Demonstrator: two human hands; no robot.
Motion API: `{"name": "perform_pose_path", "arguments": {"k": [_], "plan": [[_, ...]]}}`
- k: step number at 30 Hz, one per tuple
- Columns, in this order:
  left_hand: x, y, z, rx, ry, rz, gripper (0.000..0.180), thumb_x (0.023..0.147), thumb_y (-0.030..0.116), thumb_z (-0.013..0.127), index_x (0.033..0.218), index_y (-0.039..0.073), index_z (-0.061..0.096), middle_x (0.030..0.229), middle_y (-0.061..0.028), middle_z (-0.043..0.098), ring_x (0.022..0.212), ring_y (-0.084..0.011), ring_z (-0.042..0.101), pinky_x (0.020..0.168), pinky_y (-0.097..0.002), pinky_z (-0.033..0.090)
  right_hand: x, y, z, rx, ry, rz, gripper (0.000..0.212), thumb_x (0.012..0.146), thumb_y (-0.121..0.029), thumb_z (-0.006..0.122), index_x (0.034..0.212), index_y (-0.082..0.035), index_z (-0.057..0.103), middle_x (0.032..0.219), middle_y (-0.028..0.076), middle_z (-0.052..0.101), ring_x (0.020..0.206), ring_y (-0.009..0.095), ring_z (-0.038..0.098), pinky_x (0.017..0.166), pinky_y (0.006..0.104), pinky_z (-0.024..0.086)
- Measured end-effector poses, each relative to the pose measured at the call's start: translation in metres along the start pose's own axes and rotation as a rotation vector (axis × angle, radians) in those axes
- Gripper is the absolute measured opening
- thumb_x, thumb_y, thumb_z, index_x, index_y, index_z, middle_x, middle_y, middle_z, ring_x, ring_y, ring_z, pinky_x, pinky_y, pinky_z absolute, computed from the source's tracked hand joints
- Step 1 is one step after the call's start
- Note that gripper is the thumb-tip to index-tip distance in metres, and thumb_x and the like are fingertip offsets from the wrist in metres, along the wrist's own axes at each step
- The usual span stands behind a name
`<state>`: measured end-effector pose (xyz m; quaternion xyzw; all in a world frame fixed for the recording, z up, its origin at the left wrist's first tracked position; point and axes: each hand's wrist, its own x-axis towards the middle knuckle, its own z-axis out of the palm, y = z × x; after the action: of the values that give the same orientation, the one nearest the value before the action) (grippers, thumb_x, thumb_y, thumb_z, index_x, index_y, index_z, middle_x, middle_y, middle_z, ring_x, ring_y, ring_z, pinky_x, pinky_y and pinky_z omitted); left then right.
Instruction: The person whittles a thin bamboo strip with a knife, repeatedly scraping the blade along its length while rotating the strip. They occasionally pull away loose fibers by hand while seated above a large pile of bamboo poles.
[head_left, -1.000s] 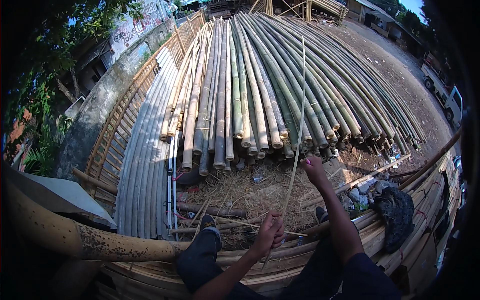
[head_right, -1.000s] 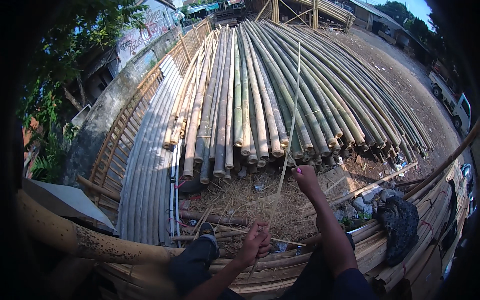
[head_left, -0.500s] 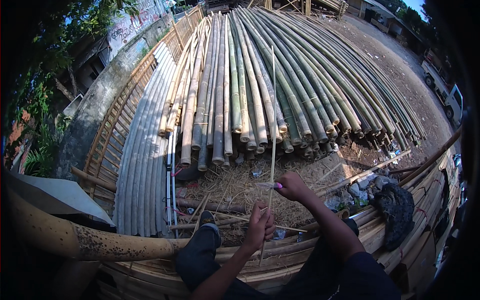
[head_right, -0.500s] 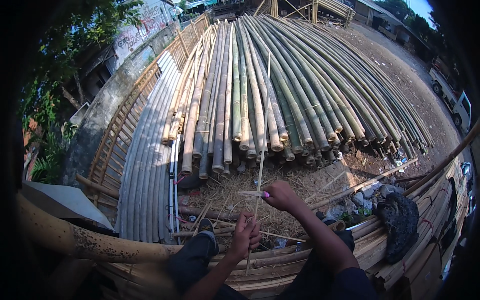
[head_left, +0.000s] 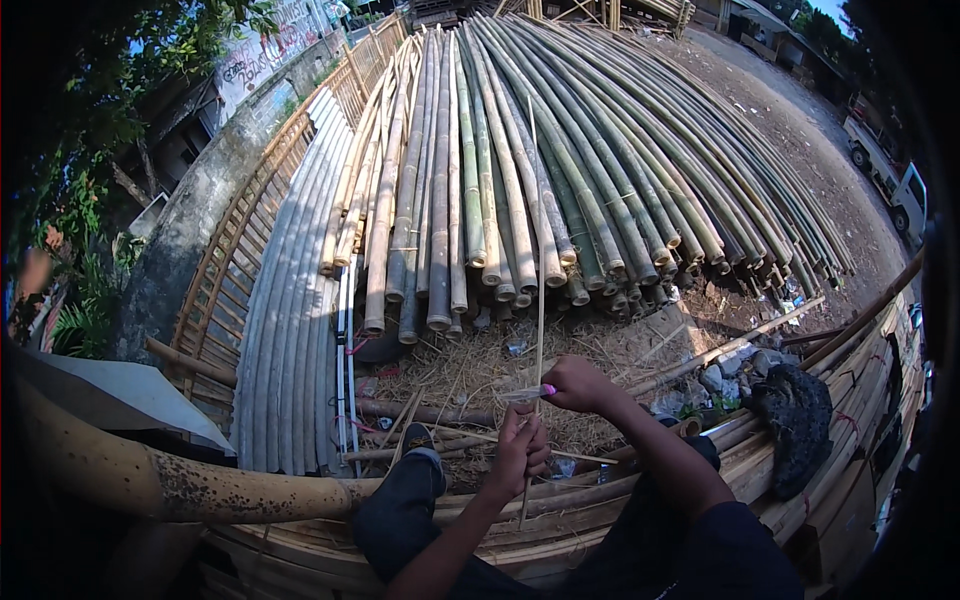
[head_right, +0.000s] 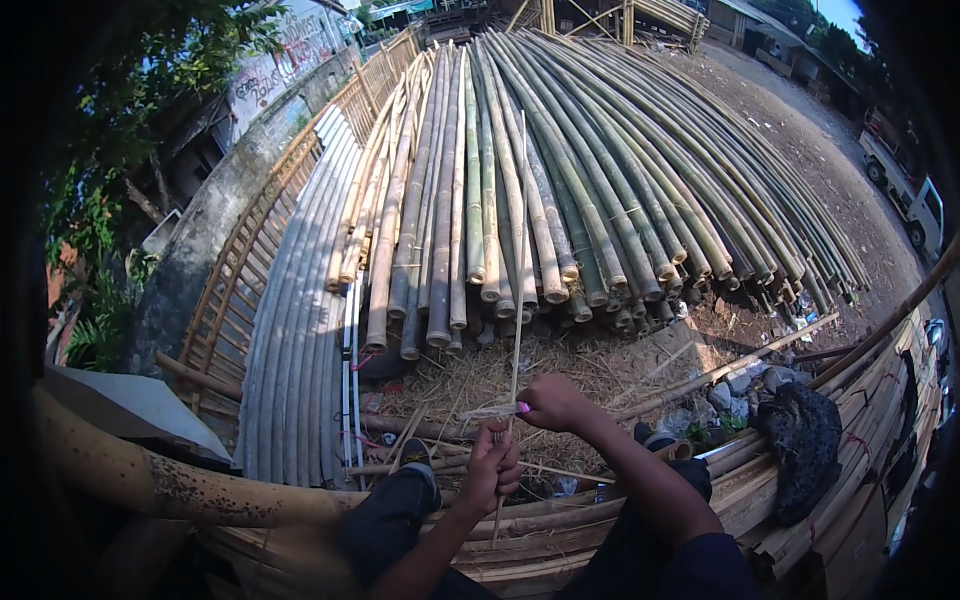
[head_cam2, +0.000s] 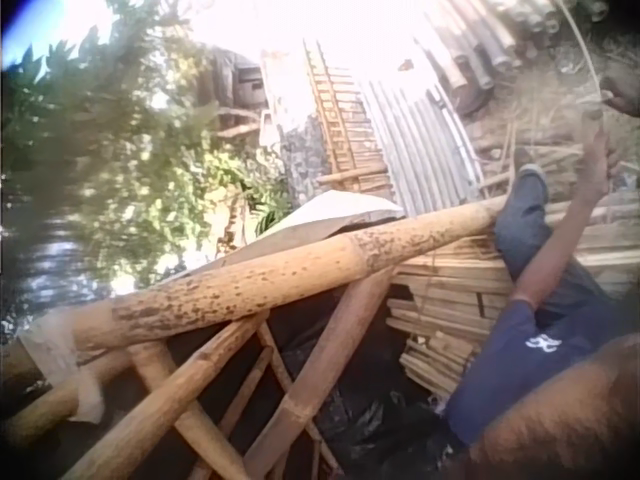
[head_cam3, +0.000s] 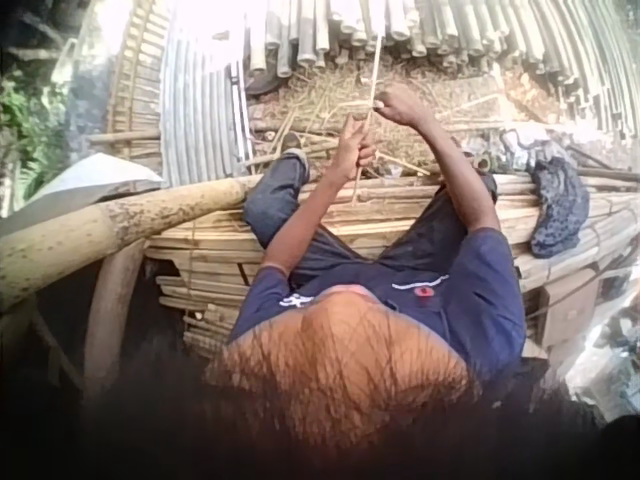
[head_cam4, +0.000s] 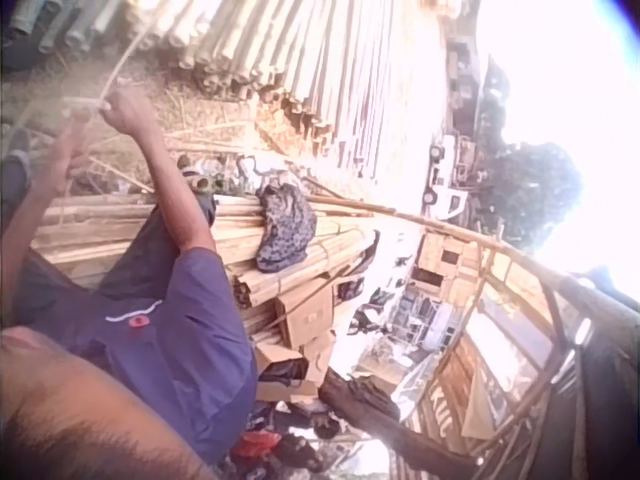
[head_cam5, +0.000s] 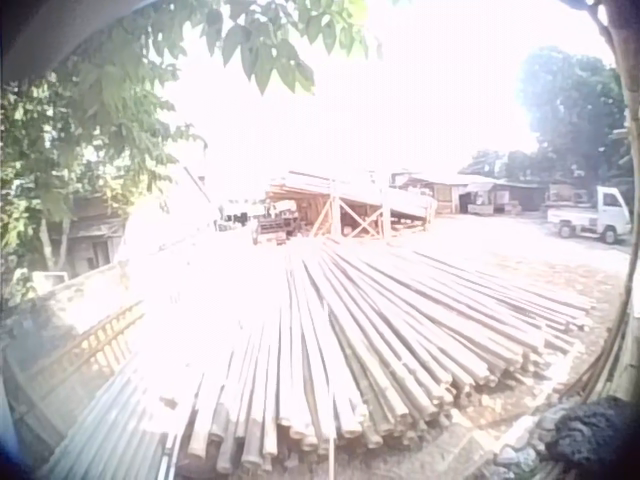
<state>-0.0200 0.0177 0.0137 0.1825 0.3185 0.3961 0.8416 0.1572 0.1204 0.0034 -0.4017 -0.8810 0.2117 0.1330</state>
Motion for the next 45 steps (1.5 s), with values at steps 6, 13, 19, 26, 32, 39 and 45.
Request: {"name": "perform_pose_path", "arguments": {"k": [6,13,19,26,32,39,45], "plan": [[-0.012,-0.003,0.009,0.007,-0.065,-0.035,0.006,0.099,0.021,0.04,0.103,0.022,0.035,0.06,0.0037,0.027,0.042,-0.0035,0.022,0.035,-0.018,0.016,-0.003,0.036,-0.019,-0.008,0.331,0.249,0.032,0.076,-0.029,0.054,0.06,-0.002,0.057,0.059,0.022,0.053,0.06,0.042,0.054,0.057,0.0502,0.042],[0.0,0.005,0.003,0.021,0.01,-0.003,0.006,0.1,0.022,0.039,0.103,0.02,0.034,0.06,0.0036,0.027,0.041,-0.0036,0.021,0.035,-0.018,0.016,0.001,0.018,0.003,0.108,0.036,0.033,0.031,0.077,-0.032,0.056,0.066,-0.003,0.059,0.063,0.019,0.055,0.066,0.04,0.056,0.063,0.0492,0.044],[-0.024,-0.005,0.018,0.104,-0.027,-0.053,0.008,0.1,0.021,0.038,0.106,0.02,0.033,0.06,0.0037,0.027,0.041,-0.0037,0.021,0.035,-0.0179,0.018,-0.002,0.036,-0.026,0.251,0.248,0.398,0.033,0.075,-0.029,0.055,0.06,0.001,0.055,0.061,0.024,0.054,0.063,0.042,0.054,0.057,0.0485,0.041],[-0.015,-0.008,0.012,0.111,-0.089,-0.129,0.011,0.1,0.023,0.039,0.108,0.02,0.033,0.061,0.0038,0.029,0.042,-0.0032,0.022,0.036,-0.0179,0.018,-0.018,0.077,-0.038,0.132,0.329,0.482,0.031,0.074,-0.025,0.055,0.063,0.005,0.054,0.058,0.024,0.051,0.056,0.041,0.052,0.054,0.0477,0.038],[-0.008,0.003,0.002,0.074,-0.082,-0.105,0.008,0.1,0.024,0.038,0.105,0.021,0.033,0.061,0.0041,0.028,0.042,-0.0031,0.022,0.036,-0.018,0.017,-0.002,0.039,-0.014,0.275,0.107,0.16,0.035,0.075,-0.028,0.057,0.064,0.005,0.054,0.057,0.023,0.05,0.057,0.04,0.052,0.055,0.0476,0.039],[-0.029,-0.016,0.018,0.132,-0.247,-0.281,0.011,0.1,0.021,0.037,0.11,0.021,0.035,0.061,0.0035,0.027,0.042,-0.0032,0.021,0.035,-0.0181,0.017,-0.054,0.166,-0.034,0.255,0.797,0.736,0.034,0.076,-0.024,0.051,0.061,0.006,0.047,0.051,0.019,0.045,0.046,0.029,0.046,0.05,0.044,0.032],[-0.013,-0.022,0.029,0.26,-0.401,-0.214,0.022,0.099,0.02,0.041,0.12,0.016,0.037,0.062,0.004,0.031,0.044,-0.003,0.024,0.037,-0.0189,0.019,-0.076,0.199,-0.023,0.714,0.942,0.705,0.037,0.086,-0.032,0.052,0.063,-0.003,0.051,0.044,0.004,0.035,0.037,0.016,0.039,0.038,0.0337,0.027]]}}
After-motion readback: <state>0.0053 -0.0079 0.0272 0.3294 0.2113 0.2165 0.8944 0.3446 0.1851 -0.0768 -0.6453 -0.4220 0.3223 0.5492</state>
